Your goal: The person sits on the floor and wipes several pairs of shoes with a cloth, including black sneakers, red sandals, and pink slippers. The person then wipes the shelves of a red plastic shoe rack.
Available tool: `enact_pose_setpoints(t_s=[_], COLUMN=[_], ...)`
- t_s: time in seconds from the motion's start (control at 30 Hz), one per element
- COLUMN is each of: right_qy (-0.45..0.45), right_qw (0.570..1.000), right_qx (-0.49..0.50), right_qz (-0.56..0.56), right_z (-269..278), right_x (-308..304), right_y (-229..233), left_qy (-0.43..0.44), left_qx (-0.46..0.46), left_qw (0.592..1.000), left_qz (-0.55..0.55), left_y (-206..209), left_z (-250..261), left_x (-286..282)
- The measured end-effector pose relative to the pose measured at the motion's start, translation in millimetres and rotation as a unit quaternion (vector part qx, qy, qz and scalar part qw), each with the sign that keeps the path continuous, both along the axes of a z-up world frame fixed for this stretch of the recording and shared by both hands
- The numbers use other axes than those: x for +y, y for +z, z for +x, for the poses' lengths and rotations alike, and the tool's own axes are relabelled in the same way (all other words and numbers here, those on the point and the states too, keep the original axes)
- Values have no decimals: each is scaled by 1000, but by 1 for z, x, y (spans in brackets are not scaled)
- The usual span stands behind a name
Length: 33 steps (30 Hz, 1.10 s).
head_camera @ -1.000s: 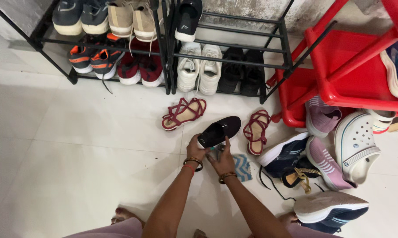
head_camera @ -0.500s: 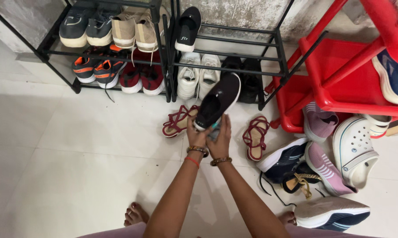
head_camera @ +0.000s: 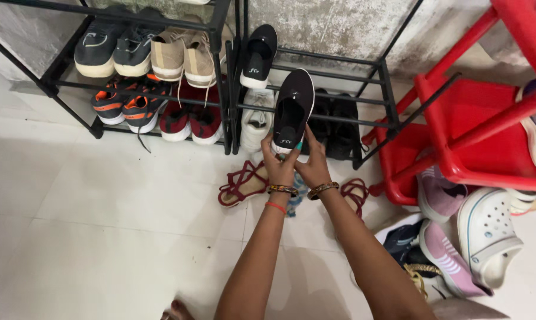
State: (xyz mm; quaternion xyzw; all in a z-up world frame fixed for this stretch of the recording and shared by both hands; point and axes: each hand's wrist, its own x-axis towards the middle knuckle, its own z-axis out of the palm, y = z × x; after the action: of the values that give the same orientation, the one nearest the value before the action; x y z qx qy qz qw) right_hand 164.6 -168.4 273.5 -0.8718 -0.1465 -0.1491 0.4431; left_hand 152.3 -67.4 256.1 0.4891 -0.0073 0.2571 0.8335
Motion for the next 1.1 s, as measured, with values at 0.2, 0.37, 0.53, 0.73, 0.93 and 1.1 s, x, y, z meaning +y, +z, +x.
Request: enact_pose_setpoints(t_s=[0.2,0.37,0.53,0.73,0.93,1.1], right_qy=[-59,-59,-97,-77,-39,-215], right_qw=[997,995,992,996,990,973], right_qx=[42,-68,-42,43,-16,10], right_qz=[10,-41,-74,19,135,-81], right_z=[26,44,69,108,129,140], right_x=[6,5,10,13,22,31], right_y=[-17,-15,-12,-12,-19,-19], left_qy=[45,93,122,51,9,-5], left_qx=[77,90,39,56,75,150], left_qw=[983,940,903,852,854,816], left_qz=[159,316,411,518,514,559], left_y=[-1,1,0,0,-3,-1], left_z=[19,25,40,59,69,73], left_x=[6,9,18,36,39,33])
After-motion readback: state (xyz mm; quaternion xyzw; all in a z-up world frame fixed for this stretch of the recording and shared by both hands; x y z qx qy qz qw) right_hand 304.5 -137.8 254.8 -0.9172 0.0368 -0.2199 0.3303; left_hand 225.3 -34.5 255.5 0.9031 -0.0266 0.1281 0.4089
